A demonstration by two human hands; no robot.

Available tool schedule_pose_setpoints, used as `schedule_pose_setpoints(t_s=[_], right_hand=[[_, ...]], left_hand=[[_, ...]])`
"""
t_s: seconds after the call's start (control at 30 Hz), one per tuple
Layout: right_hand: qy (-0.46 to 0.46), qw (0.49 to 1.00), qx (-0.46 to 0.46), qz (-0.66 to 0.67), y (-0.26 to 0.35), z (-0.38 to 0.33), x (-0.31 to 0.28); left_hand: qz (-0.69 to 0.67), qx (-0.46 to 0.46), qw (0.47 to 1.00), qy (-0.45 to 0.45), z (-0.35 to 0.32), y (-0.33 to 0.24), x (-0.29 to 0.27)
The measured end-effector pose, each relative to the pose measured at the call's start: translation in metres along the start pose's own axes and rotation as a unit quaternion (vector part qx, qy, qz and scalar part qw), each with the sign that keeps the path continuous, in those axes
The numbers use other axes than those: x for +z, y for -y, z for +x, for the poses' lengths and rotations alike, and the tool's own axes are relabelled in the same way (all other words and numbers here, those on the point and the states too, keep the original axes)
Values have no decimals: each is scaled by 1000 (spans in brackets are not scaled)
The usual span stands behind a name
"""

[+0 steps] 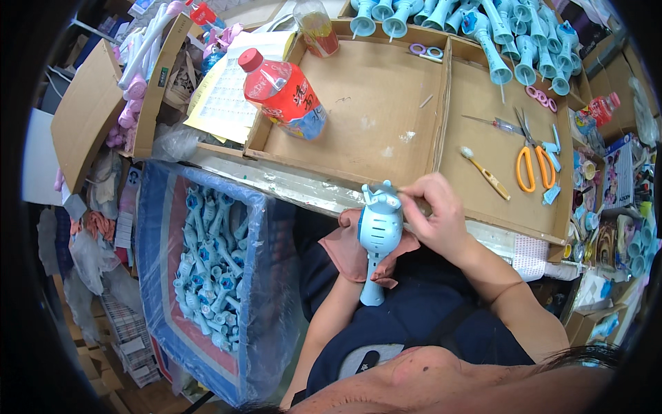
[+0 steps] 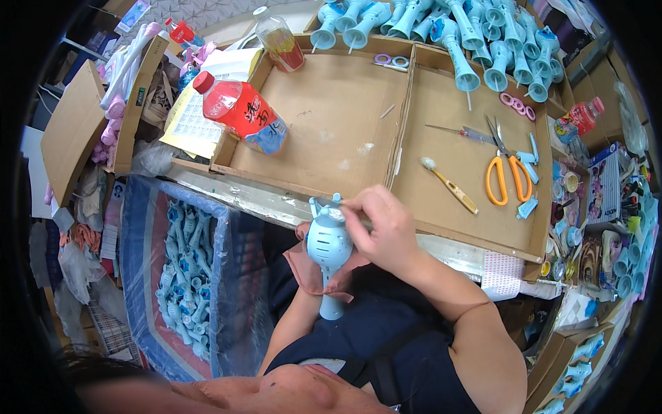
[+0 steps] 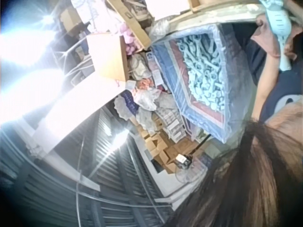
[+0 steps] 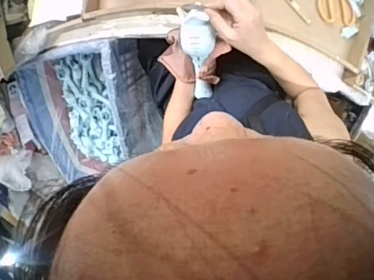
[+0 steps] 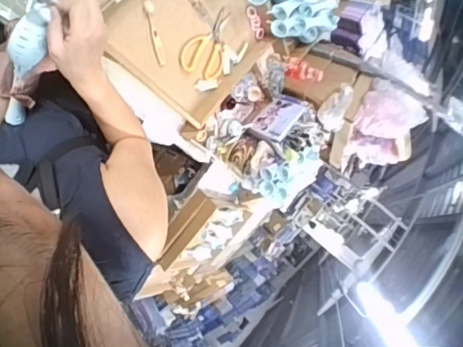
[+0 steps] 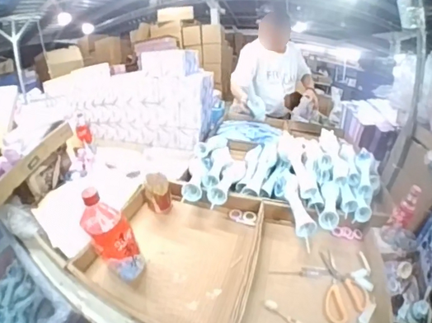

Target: The person repeatedly picks up light blue plastic toy parts from a bin, wipes them with a pink cloth, and uses a small metal tool to scrape or adjust the surface. The person then places the parts back into the bin and repeats the process with new items.

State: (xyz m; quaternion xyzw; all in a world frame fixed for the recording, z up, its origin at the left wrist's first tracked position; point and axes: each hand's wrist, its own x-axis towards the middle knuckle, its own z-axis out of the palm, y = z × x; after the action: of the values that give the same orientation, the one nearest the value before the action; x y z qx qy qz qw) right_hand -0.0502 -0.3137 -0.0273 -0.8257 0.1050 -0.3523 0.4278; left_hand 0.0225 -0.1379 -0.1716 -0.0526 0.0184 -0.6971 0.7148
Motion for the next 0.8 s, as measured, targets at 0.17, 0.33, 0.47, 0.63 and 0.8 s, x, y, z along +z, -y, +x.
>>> schedule_pose_setpoints(t_s=[0.17,0.33,0.47,0.63,0.8], right_hand=[[18,999,-49,8,0,1,-3],[-24,988,-68,-137,-12,-6,-31],[77,963,-170,-194,-26,-45,-45],[64,909,-165,-377,-47,-86,-46],[53,900,-132,-412,-44,-90,-44]], left_hand=[[155,56,980,-115,0,8,43],[139,173,943,-247,-8,-5,81],[133,276,935,-181,-29,-25,97],[136,347,896,-240,-38,-30,113],[122,380,866,-301,-30,-25,123]])
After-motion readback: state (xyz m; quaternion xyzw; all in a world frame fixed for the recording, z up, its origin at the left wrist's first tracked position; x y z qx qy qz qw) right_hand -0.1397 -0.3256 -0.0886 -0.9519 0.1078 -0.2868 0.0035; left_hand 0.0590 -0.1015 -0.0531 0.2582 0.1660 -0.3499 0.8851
